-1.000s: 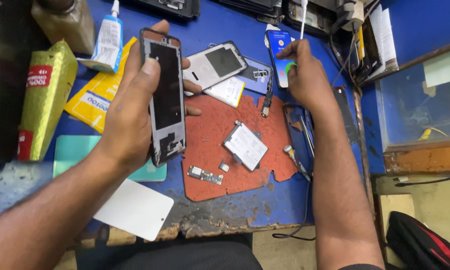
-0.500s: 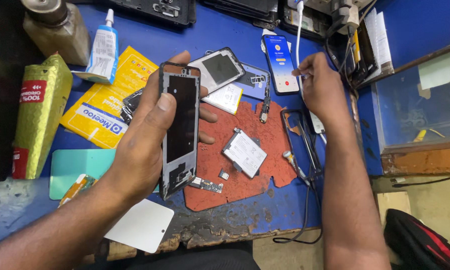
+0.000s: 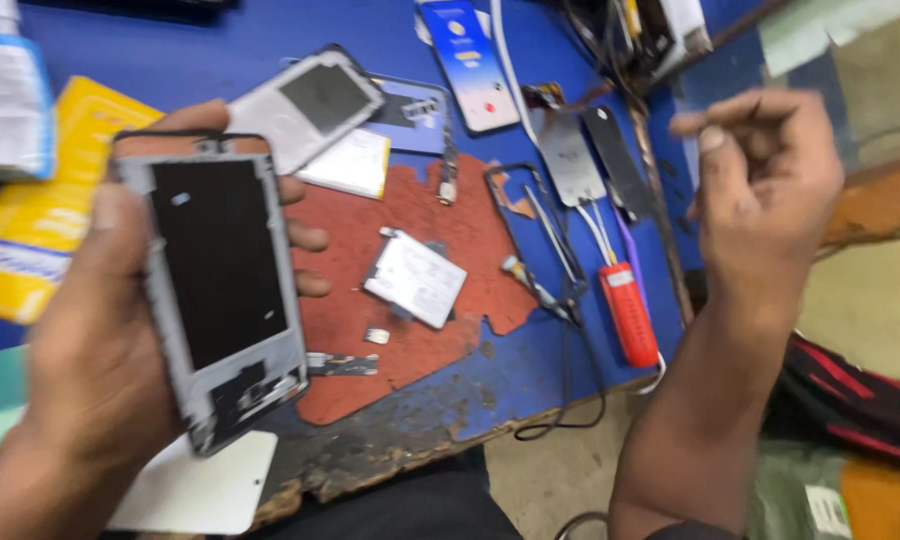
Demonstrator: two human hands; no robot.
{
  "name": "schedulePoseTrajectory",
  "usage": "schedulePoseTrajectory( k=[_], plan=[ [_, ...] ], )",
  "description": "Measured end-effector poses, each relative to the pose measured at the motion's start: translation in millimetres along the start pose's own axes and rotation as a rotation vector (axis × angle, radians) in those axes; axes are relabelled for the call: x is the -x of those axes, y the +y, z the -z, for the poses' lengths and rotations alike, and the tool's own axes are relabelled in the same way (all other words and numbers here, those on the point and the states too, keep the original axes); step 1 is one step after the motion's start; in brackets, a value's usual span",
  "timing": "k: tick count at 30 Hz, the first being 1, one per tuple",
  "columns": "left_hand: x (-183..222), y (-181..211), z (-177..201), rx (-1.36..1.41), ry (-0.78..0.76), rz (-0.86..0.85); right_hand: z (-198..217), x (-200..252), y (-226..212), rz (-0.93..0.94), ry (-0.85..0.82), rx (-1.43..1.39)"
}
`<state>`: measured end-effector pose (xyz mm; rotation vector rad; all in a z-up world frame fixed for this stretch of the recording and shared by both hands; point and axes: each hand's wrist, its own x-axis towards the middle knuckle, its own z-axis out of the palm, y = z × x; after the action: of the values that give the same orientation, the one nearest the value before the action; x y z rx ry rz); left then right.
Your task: The person disassembles a mobile phone by removing the back panel and internal components, then installs a new screen assembly onto the frame and secures it using a screwdriver.
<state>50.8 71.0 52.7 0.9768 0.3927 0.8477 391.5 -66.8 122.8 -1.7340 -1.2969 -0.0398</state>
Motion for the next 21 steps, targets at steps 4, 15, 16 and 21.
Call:
schedulePoseTrajectory(
  k=[4, 15, 16, 21],
  plan=[
    [3, -3, -4, -0.127, 0.087, 0.051, 27, 52, 25, -0.076, 0.039, 0.052],
    [-14, -49, 27, -0.346, 0.291, 0.157, 16, 96, 46, -0.248, 0.001, 0.082],
    [-15, -47, 26, -0.328, 0.298, 0.182, 18, 95, 44, -0.22, -0.002, 0.13],
    [-12, -33, 4, -0.266, 0.26, 0.148, 24, 89, 40, -0.346, -0.135, 0.611]
  ],
)
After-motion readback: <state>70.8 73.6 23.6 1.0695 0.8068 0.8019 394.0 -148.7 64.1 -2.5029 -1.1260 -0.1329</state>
